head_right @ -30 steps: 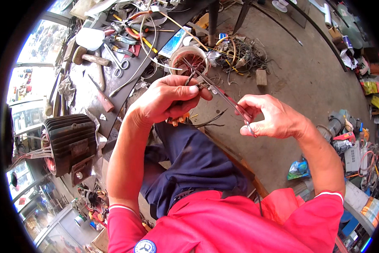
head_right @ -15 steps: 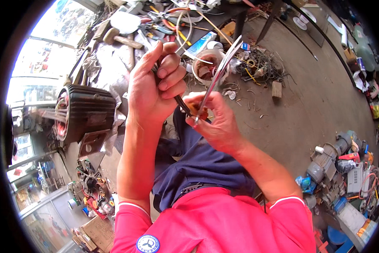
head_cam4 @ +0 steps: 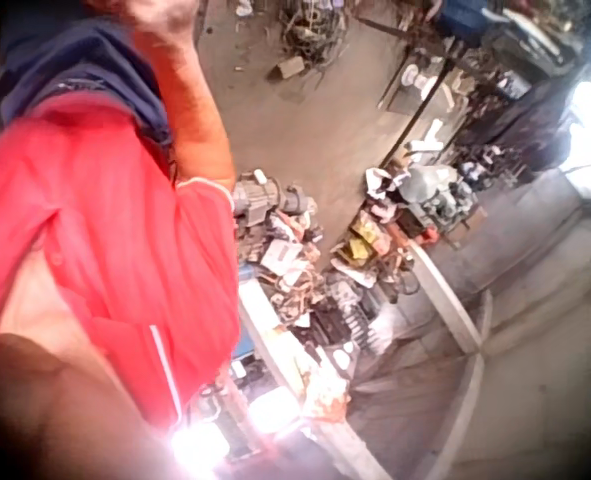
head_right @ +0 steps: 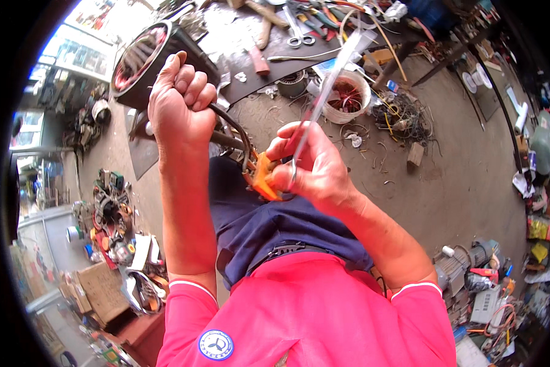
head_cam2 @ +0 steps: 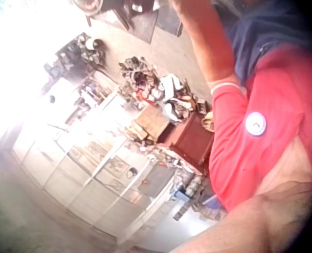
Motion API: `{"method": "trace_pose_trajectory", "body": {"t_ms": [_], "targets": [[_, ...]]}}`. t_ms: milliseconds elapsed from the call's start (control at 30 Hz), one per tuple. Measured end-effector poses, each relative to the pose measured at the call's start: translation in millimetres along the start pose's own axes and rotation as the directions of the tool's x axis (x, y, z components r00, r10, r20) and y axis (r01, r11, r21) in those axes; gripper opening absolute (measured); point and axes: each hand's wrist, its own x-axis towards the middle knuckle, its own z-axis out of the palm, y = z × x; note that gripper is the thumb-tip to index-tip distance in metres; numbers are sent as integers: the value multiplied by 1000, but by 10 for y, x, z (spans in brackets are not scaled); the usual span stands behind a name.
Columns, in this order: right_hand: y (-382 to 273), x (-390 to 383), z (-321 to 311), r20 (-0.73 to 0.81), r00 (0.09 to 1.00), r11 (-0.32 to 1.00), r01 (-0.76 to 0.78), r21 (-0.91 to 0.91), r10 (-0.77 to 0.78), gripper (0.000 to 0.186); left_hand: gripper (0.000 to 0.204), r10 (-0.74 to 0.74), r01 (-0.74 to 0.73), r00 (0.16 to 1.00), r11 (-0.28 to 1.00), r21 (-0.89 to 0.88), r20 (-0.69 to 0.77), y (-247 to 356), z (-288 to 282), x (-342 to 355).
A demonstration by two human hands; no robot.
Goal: The person sits in a cluttered workshop and works on a small electrical component with multiple wires. They use pliers to strip wire insulation and a screwdriver to adjust connections on the component. The person also handles a long white cable and a motor stator, placing the stator on a nearby table.
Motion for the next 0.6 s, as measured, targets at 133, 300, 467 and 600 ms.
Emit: {"method": "trace_pose_trajectory", "body": {"t_ms": [133, 300, 467, 600], "targets": [[330, -72, 264, 37, 990, 907, 141, -396, -138, 90, 10, 73, -73, 997, 992, -102, -5, 150, -69, -250], [546, 78, 514, 71, 914, 720, 360, -593, -399, 90, 14, 167, -175, 983, 978, -116, -73, 317, 106, -527], [663, 386, 602, -25, 777, 676, 532, -509, -630, 65, 14, 154, -167, 985, 966, -195, -84, 395, 232, -649], [625, 360, 507, -28, 865, 815, 461, -352, -501, 43, 13, 209, -219, 974, 967, -129, -84, 444, 201, -631]]}}
